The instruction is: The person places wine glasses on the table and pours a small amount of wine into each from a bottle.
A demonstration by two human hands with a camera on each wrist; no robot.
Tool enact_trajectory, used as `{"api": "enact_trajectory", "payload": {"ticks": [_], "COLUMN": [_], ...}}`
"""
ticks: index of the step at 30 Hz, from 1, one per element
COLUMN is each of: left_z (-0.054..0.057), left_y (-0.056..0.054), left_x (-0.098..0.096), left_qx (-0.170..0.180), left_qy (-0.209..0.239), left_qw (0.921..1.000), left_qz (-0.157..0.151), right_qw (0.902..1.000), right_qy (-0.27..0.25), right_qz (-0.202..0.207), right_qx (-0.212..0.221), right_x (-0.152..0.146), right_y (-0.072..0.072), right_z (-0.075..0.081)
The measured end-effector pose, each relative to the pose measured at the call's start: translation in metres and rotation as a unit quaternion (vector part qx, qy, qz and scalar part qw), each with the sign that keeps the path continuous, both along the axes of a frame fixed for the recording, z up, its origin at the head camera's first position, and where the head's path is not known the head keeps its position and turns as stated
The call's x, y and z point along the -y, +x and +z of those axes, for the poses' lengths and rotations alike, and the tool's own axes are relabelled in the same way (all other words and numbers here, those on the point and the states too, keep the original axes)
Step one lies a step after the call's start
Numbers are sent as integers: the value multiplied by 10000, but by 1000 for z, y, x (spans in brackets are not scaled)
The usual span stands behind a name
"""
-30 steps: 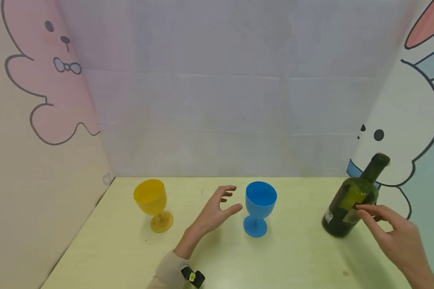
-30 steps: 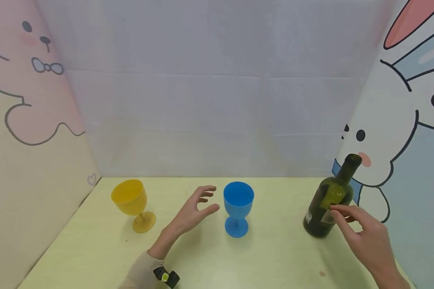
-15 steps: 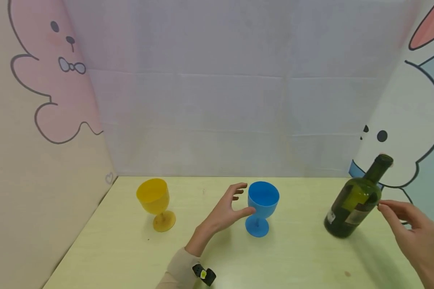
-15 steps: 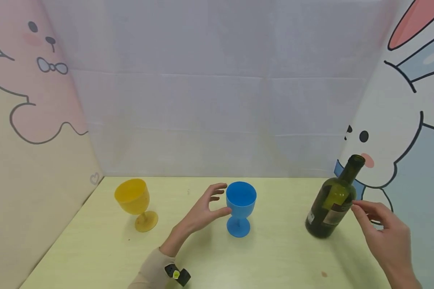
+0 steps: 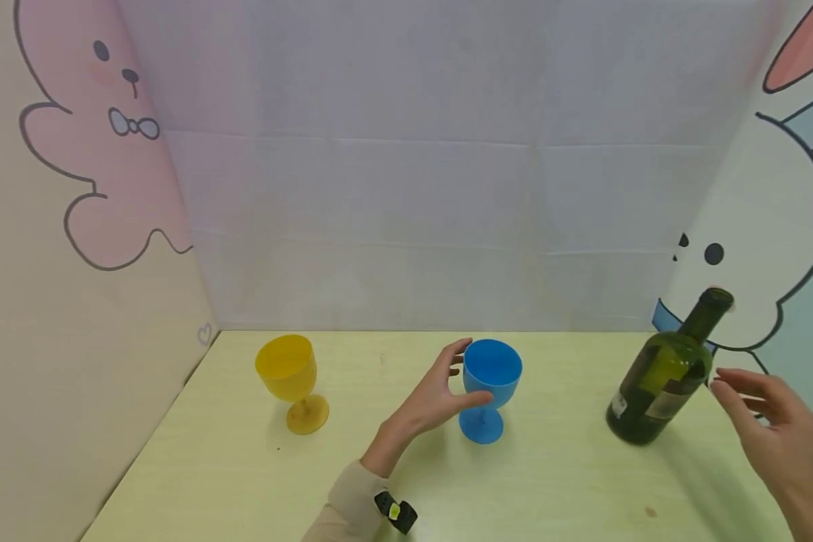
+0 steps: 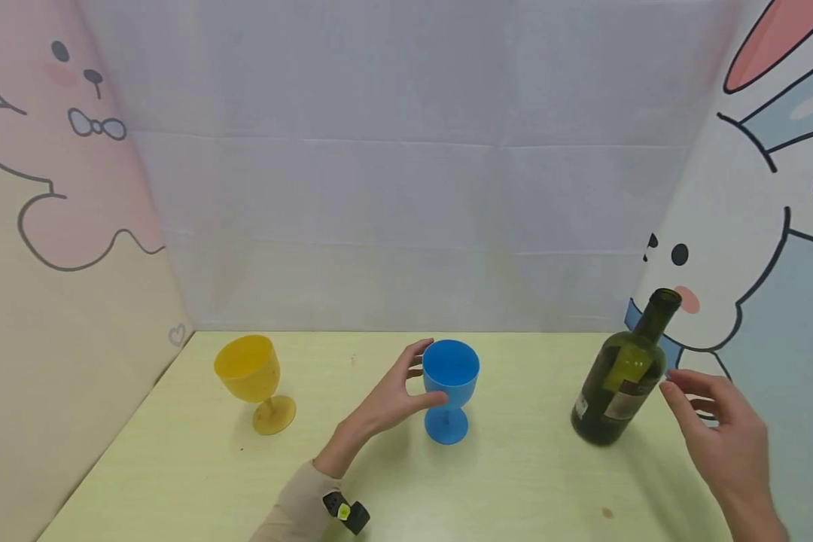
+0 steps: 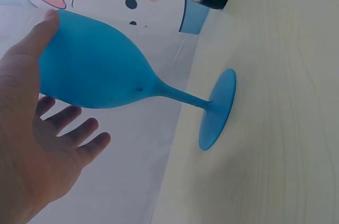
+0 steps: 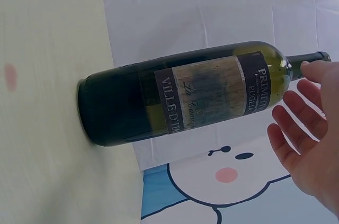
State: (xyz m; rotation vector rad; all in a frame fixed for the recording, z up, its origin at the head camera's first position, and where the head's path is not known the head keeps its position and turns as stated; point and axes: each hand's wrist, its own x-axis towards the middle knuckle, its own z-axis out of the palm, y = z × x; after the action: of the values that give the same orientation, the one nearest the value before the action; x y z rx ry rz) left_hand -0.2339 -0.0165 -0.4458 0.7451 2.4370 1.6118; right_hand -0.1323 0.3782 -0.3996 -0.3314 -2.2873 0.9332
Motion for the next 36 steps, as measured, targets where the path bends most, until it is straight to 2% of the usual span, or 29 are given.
{"api": "enact_trajectory", "payload": {"ticks": [5,13,18,23,30,36], "left_z": [-3,-3,-2,-1,-4,-1], "left_y": [1,2,3,4,4,5], "left_x": [-4,-9,-13,-15,-16,-13], "left_qx": [157,148,92,98,162,232], "left_qy": [16,-30,48,87,172,213], "left_qw": [9998,9997,9997,9997,9994,9993], "left_qz": [101,210,224,229,258,219], "right_qw": [9998,9993,9993,9993,9973,9955], "right_qy": [-73,-233,-328,-372,-649,-698], "right_qz": [143,243,78,-2,345,571], "right_qx": [-128,-150,-169,60,46,291], "right_x": [1,0,-2,-2,-4,-5], "right_y": [-3,-9,-13,-13,-21,-28], "right_z": [-4,-9,-8,-10,-18,-29]}}
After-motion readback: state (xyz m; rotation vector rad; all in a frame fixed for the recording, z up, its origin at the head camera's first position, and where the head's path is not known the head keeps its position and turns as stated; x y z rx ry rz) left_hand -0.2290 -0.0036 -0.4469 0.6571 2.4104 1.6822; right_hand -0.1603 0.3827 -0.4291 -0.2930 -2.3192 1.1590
